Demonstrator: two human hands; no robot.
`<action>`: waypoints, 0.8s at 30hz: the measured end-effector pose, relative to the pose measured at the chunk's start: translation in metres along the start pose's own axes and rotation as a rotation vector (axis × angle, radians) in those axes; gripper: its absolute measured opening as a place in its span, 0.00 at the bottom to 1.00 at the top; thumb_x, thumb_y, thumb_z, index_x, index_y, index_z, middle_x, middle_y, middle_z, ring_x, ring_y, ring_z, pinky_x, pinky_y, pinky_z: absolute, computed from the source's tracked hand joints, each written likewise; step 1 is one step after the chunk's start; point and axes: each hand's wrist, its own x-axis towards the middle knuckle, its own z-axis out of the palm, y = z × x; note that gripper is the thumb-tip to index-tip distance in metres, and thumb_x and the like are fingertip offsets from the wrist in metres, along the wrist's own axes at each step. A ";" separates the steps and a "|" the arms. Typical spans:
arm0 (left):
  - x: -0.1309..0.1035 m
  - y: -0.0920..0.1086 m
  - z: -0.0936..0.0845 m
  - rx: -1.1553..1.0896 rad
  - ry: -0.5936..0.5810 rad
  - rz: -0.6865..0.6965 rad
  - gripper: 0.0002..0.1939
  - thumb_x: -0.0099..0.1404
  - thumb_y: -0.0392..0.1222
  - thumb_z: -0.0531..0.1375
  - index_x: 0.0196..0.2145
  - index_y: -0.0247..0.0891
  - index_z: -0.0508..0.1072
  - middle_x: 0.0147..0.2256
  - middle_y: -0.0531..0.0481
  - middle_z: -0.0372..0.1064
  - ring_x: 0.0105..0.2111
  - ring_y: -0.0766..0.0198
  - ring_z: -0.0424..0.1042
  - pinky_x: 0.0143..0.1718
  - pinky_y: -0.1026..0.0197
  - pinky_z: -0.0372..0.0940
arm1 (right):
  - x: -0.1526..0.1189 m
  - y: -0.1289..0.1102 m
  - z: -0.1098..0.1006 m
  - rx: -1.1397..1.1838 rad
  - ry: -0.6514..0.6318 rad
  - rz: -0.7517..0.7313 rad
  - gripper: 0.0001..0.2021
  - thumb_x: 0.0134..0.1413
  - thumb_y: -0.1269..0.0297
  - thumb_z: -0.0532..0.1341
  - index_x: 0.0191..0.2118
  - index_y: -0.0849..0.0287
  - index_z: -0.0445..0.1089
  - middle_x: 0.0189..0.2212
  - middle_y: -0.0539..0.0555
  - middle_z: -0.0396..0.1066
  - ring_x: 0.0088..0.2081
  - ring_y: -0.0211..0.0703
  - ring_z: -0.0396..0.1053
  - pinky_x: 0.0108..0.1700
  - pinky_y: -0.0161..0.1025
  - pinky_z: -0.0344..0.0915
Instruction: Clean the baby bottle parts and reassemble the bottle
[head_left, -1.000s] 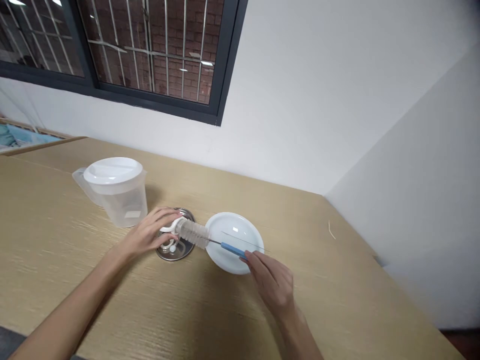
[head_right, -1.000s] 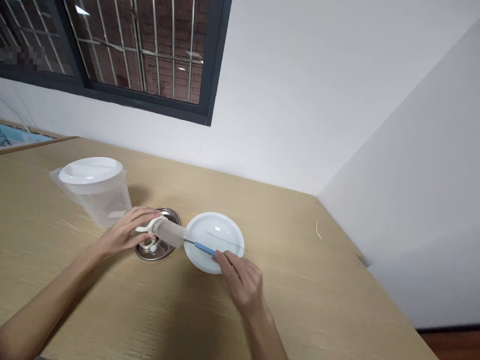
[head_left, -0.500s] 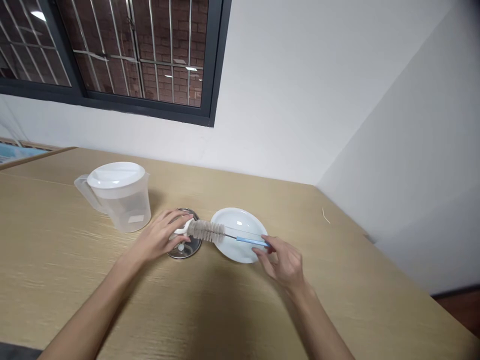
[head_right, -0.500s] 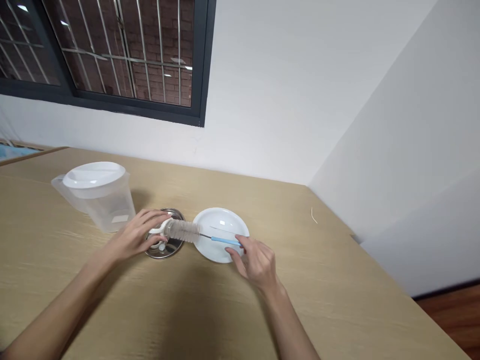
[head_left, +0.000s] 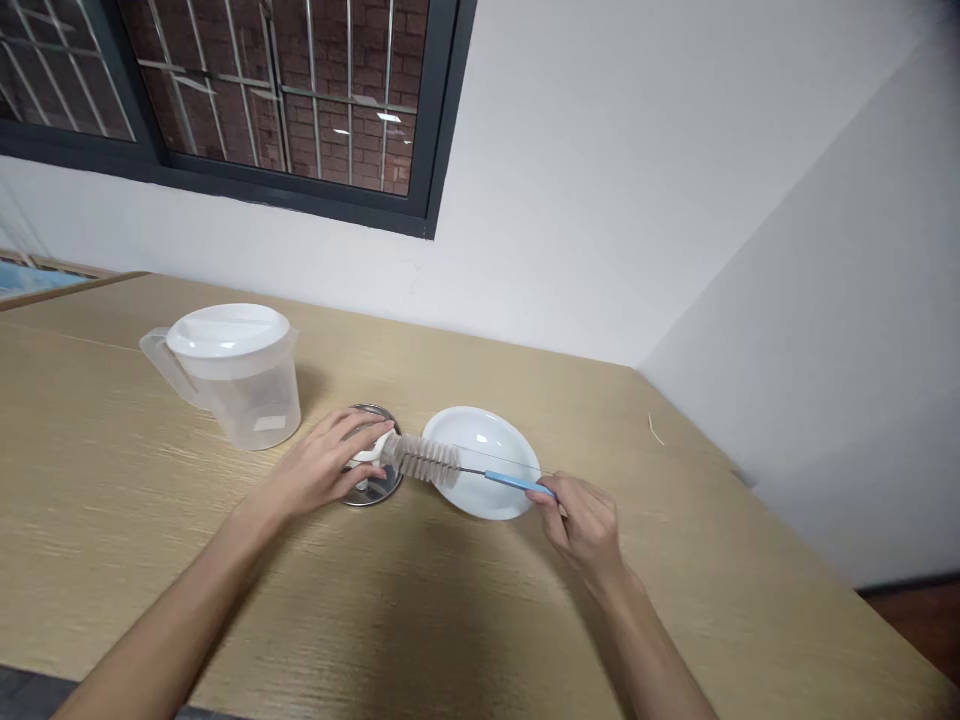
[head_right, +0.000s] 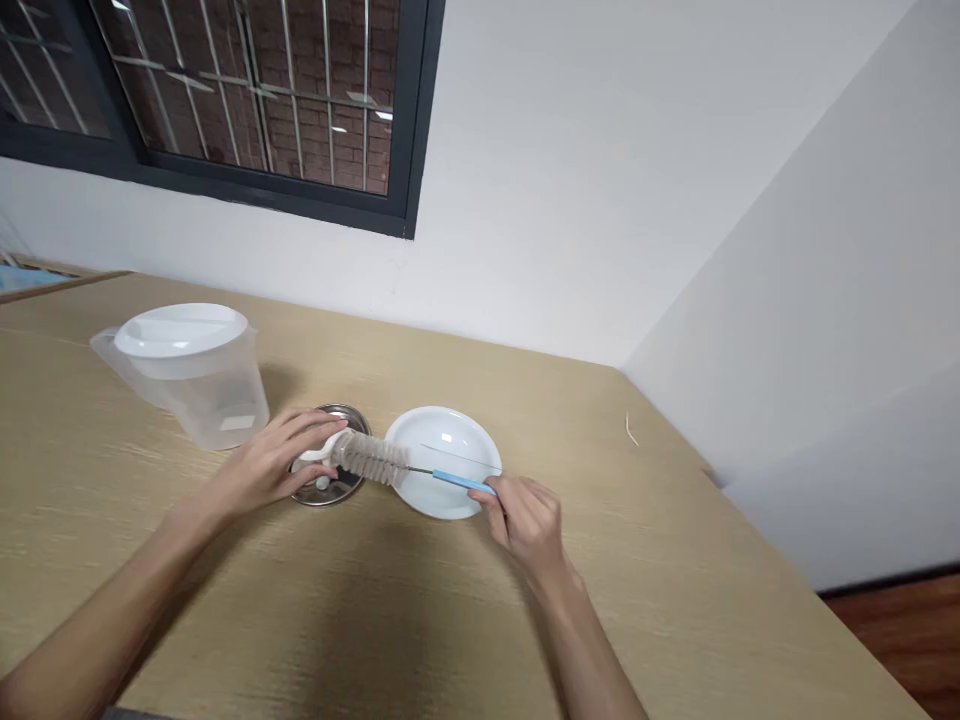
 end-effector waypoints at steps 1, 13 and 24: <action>0.000 -0.001 0.001 0.005 0.004 0.004 0.24 0.72 0.49 0.59 0.63 0.44 0.67 0.58 0.41 0.70 0.58 0.48 0.67 0.58 0.45 0.64 | 0.001 -0.002 0.001 0.018 -0.007 0.016 0.09 0.68 0.70 0.58 0.32 0.58 0.66 0.17 0.45 0.62 0.18 0.33 0.59 0.23 0.34 0.55; -0.004 -0.019 0.006 0.003 -0.069 -0.045 0.28 0.71 0.50 0.61 0.65 0.45 0.63 0.61 0.42 0.68 0.60 0.49 0.67 0.59 0.46 0.65 | 0.003 -0.006 0.004 0.051 0.055 -0.051 0.16 0.57 0.77 0.68 0.49 0.61 0.69 0.34 0.55 0.76 0.34 0.39 0.75 0.39 0.35 0.69; -0.003 -0.015 0.007 0.024 -0.057 0.008 0.26 0.71 0.50 0.61 0.63 0.43 0.67 0.60 0.42 0.71 0.60 0.47 0.67 0.57 0.45 0.67 | 0.006 -0.012 0.010 0.067 0.083 0.044 0.08 0.65 0.67 0.62 0.46 0.62 0.65 0.28 0.51 0.72 0.24 0.34 0.67 0.26 0.32 0.66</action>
